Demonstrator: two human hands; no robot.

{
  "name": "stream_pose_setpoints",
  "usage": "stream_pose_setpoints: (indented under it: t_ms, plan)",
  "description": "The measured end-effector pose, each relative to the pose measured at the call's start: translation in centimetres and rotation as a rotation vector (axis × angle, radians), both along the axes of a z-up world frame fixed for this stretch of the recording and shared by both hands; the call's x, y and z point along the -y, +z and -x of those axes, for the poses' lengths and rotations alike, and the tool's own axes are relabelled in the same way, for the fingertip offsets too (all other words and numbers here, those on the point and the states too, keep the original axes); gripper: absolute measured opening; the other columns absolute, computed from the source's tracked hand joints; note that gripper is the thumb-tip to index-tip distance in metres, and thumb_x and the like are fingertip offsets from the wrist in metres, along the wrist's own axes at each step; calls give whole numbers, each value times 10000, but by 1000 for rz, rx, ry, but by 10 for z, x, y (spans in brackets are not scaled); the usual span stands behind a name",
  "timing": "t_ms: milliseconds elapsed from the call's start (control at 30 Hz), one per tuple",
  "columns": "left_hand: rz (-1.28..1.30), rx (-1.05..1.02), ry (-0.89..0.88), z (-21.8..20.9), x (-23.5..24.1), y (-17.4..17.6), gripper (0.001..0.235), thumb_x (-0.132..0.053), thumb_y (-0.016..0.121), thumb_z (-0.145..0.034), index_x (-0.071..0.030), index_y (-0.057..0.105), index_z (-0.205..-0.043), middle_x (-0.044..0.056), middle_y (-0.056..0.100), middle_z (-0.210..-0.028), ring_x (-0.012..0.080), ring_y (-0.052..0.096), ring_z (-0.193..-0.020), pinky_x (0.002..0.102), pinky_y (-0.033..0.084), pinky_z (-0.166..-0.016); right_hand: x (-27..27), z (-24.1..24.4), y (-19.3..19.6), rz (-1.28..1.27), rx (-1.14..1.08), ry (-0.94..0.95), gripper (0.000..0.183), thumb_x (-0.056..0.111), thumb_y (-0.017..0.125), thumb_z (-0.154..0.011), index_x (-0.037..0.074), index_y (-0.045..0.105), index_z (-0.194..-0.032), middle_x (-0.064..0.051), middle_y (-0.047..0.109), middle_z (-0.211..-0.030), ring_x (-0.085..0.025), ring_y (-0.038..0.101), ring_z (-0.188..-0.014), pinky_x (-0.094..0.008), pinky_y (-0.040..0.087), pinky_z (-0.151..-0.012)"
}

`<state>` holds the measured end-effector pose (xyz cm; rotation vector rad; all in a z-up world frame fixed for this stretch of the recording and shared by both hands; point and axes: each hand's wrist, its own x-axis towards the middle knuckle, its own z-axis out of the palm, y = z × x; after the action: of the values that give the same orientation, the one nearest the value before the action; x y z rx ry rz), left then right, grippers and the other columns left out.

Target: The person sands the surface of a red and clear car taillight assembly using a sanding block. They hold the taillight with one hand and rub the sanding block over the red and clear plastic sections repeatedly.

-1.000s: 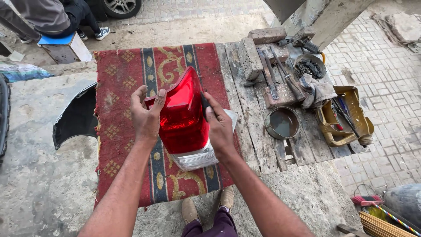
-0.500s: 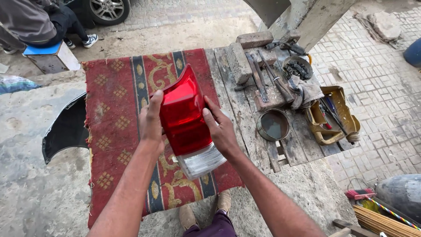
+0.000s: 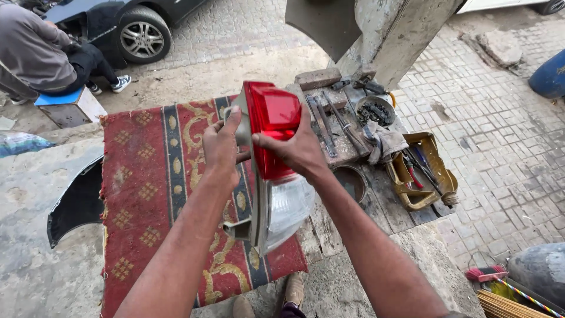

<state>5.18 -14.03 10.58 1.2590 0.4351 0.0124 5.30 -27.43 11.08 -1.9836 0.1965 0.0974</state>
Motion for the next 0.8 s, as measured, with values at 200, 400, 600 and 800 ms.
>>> stream_pose_setpoints:
  t_ms: [200, 400, 600, 800]
  plan:
    - [-460, -139, -629, 22, -64, -113, 328, -224, 751, -794, -54, 790, -1071, 165, 761, -922, 290, 732, -917, 449, 514, -887, 18, -22, -4, -29, -80, -5, 1413, 705, 838, -550, 150, 125, -1636, -287, 544, -1419, -422, 556, -1337, -501, 418, -1137]
    - [-480, -233, -915, 55, -64, -82, 269, -95, 793, -812, -33, 812, -1073, 164, 804, -953, 260, 721, -916, 387, 527, -906, 18, -39, -19, -12, -83, 27, 1420, 742, 845, -570, 144, 108, -1626, -250, 565, -1395, -399, 594, -1293, -493, 454, -1086]
    - [-678, -140, -843, 49, -74, -130, 230, -80, 818, -779, -41, 817, -1006, 156, 807, -846, 270, 763, -849, 396, 586, -807, 11, -36, -22, -24, -63, 26, 1384, 693, 868, -613, 118, 107, -1616, -274, 550, -1377, -422, 583, -1288, -523, 451, -1083]
    - [-896, -87, -766, 54, -77, -162, 204, -146, 800, -790, -154, 830, -992, 90, 806, -810, 297, 776, -858, 398, 609, -780, 3, -37, -25, -24, -30, 8, 1340, 678, 879, -643, 110, 142, -1607, -268, 564, -1367, -413, 602, -1266, -509, 468, -1065]
